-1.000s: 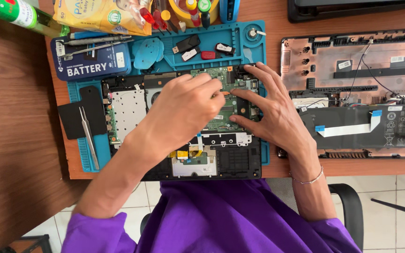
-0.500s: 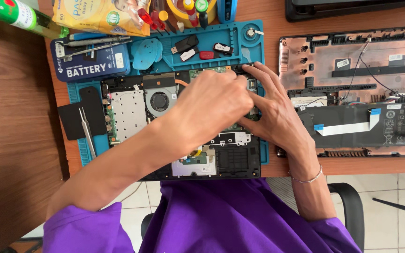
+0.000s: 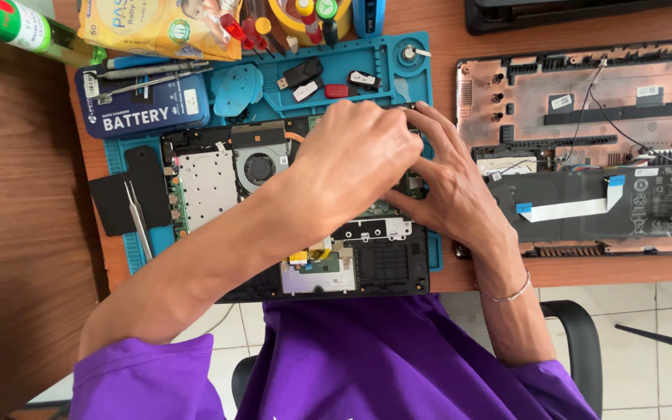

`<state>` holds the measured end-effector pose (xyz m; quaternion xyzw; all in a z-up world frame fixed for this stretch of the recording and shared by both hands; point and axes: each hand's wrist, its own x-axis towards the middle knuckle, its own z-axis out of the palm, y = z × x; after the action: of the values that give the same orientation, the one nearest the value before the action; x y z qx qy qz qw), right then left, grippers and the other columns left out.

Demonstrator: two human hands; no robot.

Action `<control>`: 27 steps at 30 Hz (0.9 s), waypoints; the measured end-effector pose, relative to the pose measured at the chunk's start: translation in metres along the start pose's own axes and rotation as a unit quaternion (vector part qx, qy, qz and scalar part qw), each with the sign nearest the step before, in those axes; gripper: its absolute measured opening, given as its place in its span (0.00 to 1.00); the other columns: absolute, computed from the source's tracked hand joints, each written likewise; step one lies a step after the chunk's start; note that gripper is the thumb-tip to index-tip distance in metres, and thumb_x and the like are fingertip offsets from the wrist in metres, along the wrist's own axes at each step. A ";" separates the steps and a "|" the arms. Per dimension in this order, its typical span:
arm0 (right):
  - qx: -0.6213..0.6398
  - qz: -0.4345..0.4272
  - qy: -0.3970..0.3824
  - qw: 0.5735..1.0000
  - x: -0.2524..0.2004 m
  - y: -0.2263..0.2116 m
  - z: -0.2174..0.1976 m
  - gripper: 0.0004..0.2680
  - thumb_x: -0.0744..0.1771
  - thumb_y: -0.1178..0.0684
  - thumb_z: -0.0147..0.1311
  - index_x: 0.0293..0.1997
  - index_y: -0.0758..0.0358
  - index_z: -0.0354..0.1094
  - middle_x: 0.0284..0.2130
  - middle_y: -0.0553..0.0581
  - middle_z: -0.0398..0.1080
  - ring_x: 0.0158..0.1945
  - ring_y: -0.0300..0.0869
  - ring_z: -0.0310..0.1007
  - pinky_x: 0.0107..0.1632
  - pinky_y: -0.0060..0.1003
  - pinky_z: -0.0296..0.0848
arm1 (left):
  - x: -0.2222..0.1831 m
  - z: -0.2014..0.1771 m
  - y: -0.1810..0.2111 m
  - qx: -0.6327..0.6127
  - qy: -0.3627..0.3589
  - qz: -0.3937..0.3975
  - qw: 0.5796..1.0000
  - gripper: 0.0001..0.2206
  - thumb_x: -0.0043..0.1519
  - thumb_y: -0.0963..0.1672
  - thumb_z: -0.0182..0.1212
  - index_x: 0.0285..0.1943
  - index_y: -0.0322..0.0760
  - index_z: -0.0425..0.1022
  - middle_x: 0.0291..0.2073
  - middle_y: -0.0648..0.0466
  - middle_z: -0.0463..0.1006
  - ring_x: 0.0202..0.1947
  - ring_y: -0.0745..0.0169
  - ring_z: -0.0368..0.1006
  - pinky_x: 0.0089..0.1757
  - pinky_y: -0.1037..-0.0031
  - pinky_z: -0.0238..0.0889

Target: The person uses a screwdriver and tweezers to remove and replace components inside a laptop, including the heat pipe and fan assembly, on an anti-static mat.

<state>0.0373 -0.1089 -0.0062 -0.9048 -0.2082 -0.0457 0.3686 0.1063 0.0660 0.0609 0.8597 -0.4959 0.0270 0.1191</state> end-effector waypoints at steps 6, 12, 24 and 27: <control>-0.003 0.004 -0.001 1.000 0.000 -0.002 -0.001 0.18 0.60 0.48 0.72 0.52 0.65 0.75 0.68 0.64 0.59 0.75 0.60 0.52 0.72 0.56 0.59 | 0.001 -0.004 -0.003 0.016 -0.112 -0.031 0.993 0.06 0.48 0.39 0.69 0.32 0.30 0.81 0.26 0.44 0.81 0.30 0.49 0.81 0.29 0.64 0.74; 0.010 -0.002 0.000 1.000 0.000 -0.002 -0.001 0.17 0.60 0.53 0.71 0.51 0.67 0.76 0.68 0.64 0.59 0.75 0.60 0.52 0.73 0.55 0.59 | 0.001 -0.002 0.007 -0.002 -0.074 -0.013 0.997 0.02 0.47 0.38 0.68 0.27 0.35 0.81 0.26 0.46 0.82 0.32 0.49 0.81 0.30 0.62 0.74; 0.024 -0.004 0.008 1.000 0.000 -0.003 -0.001 0.17 0.59 0.54 0.71 0.50 0.65 0.76 0.68 0.64 0.60 0.75 0.60 0.52 0.73 0.55 0.58 | 0.004 -0.003 0.008 0.023 -0.079 0.008 0.997 0.02 0.46 0.39 0.69 0.25 0.37 0.81 0.26 0.48 0.82 0.32 0.50 0.81 0.30 0.63 0.73; 0.020 -0.003 0.007 1.000 0.000 -0.003 -0.001 0.17 0.59 0.54 0.71 0.50 0.67 0.75 0.68 0.64 0.60 0.75 0.60 0.52 0.73 0.54 0.58 | 0.006 -0.001 0.008 0.021 -0.085 -0.001 0.996 0.02 0.47 0.39 0.69 0.26 0.37 0.81 0.26 0.49 0.82 0.33 0.52 0.82 0.30 0.64 0.73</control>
<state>0.0363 -0.1077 -0.0037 -0.8964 -0.2091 -0.0492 0.3877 0.1024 0.0576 0.0643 0.8616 -0.5029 -0.0359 0.0581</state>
